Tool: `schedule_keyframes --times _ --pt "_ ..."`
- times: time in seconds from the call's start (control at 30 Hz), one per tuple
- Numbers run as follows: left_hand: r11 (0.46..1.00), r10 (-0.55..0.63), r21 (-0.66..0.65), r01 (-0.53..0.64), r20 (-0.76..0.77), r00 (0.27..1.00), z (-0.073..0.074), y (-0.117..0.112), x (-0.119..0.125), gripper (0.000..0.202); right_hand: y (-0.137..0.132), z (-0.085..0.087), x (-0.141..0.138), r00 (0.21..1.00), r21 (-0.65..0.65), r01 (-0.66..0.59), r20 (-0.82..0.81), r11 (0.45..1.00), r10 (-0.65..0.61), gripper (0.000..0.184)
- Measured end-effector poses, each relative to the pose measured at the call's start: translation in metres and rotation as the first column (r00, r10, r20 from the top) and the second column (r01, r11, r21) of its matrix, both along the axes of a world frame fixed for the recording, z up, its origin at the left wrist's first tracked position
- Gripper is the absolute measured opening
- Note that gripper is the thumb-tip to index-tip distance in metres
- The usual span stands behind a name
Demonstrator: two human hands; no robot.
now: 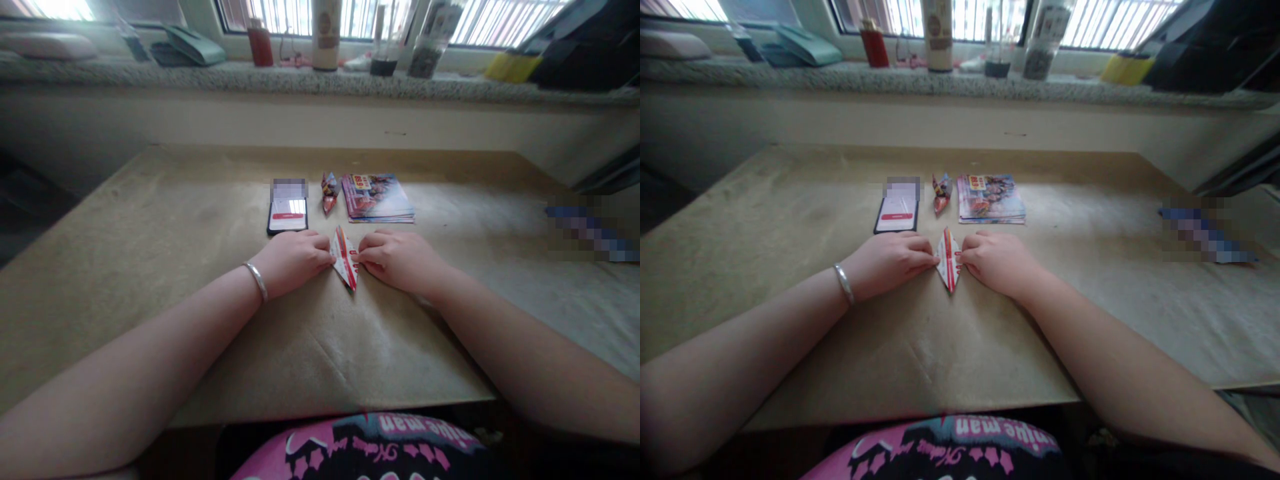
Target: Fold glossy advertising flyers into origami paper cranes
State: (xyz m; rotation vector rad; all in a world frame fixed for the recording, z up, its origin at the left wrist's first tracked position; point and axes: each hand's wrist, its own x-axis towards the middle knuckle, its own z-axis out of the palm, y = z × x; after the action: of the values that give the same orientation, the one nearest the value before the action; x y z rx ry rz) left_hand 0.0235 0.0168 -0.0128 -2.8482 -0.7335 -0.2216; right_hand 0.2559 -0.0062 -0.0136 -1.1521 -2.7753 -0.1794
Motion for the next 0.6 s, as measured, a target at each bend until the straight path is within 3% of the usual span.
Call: schedule_keyframes --times 0.23,0.4,0.6 --pt "0.999 -0.028 -0.021 0.029 0.031 0.999 -0.001 0.002 -0.006 0.022 -0.002 0.003 0.004 1.0 -0.027 0.023 -0.015 0.999 -0.023 0.026" --pt "0.996 -0.086 -0.018 0.089 0.127 0.988 -0.009 0.004 -0.008 0.026 -0.003 0.0 0.001 0.984 -0.098 0.101 -0.137 0.99 -0.114 0.024" --pt "0.984 -0.172 0.055 0.169 0.069 0.983 -0.007 0.002 -0.003 0.022 -0.007 -0.002 -0.01 0.953 -0.15 0.15 -0.242 0.977 -0.183 0.032"
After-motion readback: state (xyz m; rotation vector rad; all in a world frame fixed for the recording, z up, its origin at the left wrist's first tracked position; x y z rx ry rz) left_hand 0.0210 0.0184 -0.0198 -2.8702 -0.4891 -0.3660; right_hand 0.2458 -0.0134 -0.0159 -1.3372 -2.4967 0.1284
